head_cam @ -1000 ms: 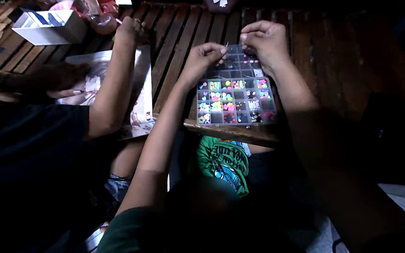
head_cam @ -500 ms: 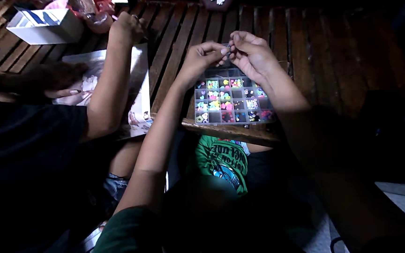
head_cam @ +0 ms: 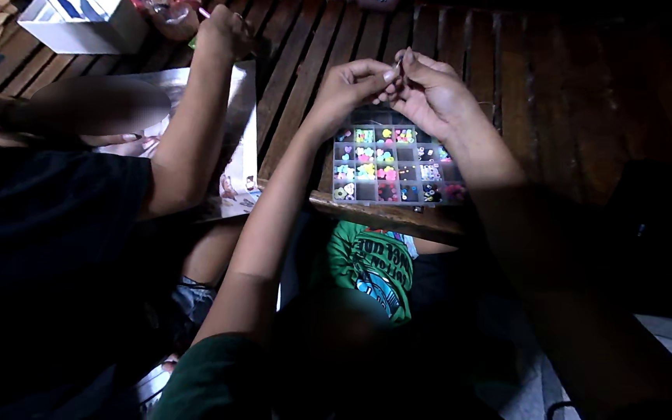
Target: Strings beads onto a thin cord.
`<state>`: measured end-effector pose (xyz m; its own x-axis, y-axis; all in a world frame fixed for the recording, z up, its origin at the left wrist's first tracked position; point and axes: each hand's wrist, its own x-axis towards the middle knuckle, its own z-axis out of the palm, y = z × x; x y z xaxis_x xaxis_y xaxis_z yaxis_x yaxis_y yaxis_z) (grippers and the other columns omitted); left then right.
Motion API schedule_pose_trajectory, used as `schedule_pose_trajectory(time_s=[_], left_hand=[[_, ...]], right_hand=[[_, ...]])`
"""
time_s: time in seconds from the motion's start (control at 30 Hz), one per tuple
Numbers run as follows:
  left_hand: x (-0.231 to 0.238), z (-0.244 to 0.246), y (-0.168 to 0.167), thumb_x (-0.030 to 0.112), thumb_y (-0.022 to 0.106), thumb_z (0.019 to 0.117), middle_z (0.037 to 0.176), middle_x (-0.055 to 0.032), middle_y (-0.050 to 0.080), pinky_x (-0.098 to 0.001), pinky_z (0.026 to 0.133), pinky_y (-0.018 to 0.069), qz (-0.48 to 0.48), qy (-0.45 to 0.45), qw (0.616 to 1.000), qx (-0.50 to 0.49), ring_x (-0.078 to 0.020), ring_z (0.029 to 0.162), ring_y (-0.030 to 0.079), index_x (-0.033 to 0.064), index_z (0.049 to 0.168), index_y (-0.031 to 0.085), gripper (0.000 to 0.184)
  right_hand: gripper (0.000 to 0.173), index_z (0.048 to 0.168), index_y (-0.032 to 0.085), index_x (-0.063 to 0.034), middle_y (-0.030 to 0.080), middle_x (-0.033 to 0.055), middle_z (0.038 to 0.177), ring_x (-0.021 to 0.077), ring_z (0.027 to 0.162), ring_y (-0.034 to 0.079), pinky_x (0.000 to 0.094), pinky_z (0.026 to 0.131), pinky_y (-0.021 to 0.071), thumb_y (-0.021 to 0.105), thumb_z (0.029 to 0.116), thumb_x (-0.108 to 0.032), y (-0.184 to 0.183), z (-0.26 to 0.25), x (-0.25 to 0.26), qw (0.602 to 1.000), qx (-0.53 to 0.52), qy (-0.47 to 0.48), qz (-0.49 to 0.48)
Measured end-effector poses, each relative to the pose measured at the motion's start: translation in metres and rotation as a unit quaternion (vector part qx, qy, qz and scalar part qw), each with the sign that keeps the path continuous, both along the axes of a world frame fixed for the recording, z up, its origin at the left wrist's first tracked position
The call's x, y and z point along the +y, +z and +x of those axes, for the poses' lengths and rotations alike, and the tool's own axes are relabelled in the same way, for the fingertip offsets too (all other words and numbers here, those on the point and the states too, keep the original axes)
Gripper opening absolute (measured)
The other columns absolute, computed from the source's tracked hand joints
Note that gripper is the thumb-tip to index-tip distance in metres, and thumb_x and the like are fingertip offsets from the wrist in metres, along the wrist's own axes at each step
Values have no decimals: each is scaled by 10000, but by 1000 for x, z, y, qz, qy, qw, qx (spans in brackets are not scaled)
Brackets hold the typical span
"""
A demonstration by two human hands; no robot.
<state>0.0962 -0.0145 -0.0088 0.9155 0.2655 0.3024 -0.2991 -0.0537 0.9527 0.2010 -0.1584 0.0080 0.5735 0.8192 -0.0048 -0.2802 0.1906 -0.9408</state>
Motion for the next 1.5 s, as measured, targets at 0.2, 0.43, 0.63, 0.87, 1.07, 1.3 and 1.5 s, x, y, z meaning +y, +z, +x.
schedule_pose_trajectory(time_s=[0.2, 0.43, 0.63, 0.87, 1.07, 1.3, 1.5], left_hand=[[-1, 0, 1, 51, 581, 1018, 849, 33, 693, -241, 767, 574, -8, -4, 1000, -1, -51, 780, 664, 25, 1016, 681, 104], [-1, 1, 0, 48, 571, 1021, 848, 30, 694, -243, 762, 576, -13, -6, 1000, -5, -55, 780, 666, 23, 1008, 678, 110], [-1, 1, 0, 45, 573, 1021, 843, 31, 693, -240, 753, 573, -20, -3, 1000, 1, -53, 773, 664, 28, 1010, 677, 107], [-1, 1, 1, 35, 560, 1026, 861, 29, 695, -234, 753, 572, -35, -13, 999, -5, -55, 782, 665, 31, 1036, 666, 106], [-1, 1, 1, 26, 571, 1020, 852, 23, 702, -238, 759, 578, -45, -17, 999, -5, -57, 784, 672, 30, 1027, 666, 96], [-1, 1, 1, 21, 576, 1015, 888, 14, 695, -242, 764, 577, -38, -13, 999, 8, -62, 789, 665, -3, 1103, 660, 124], [-3, 1, 1, 41, 558, 1032, 869, 26, 690, -232, 754, 577, -52, -4, 999, 5, -53, 777, 663, 12, 1057, 668, 117]], right_hand=[[163, 1115, 585, -112, 645, -21, 881, 94, 800, 668, 271, 797, 590, 445, 1106, -195, 0, 1, 0, 1000, 7, 2, -4], [151, 1114, 585, -112, 648, -19, 879, 93, 785, 668, 260, 771, 591, 454, 1103, -186, 0, 2, -1, 1000, 0, 8, -7], [140, 1124, 596, -109, 649, -32, 891, 78, 809, 664, 255, 786, 587, 469, 1095, -159, 5, 2, -4, 998, -48, 14, -30], [237, 1180, 659, -44, 671, -21, 953, 88, 864, 676, 280, 816, 595, 469, 1092, -156, 9, 2, -7, 990, -141, 8, -10], [186, 1146, 645, -65, 650, -29, 953, 86, 863, 669, 293, 819, 598, 493, 1080, -148, 6, 4, -6, 986, -164, 0, 0], [60, 1033, 647, -100, 679, -40, 927, 71, 840, 675, 274, 778, 596, 588, 1031, -114, 3, 5, -5, 979, -202, -15, 1], [46, 1030, 662, -101, 669, -53, 964, 35, 837, 652, 223, 748, 572, 624, 1012, -119, 4, 5, -6, 972, -234, -29, -20]])
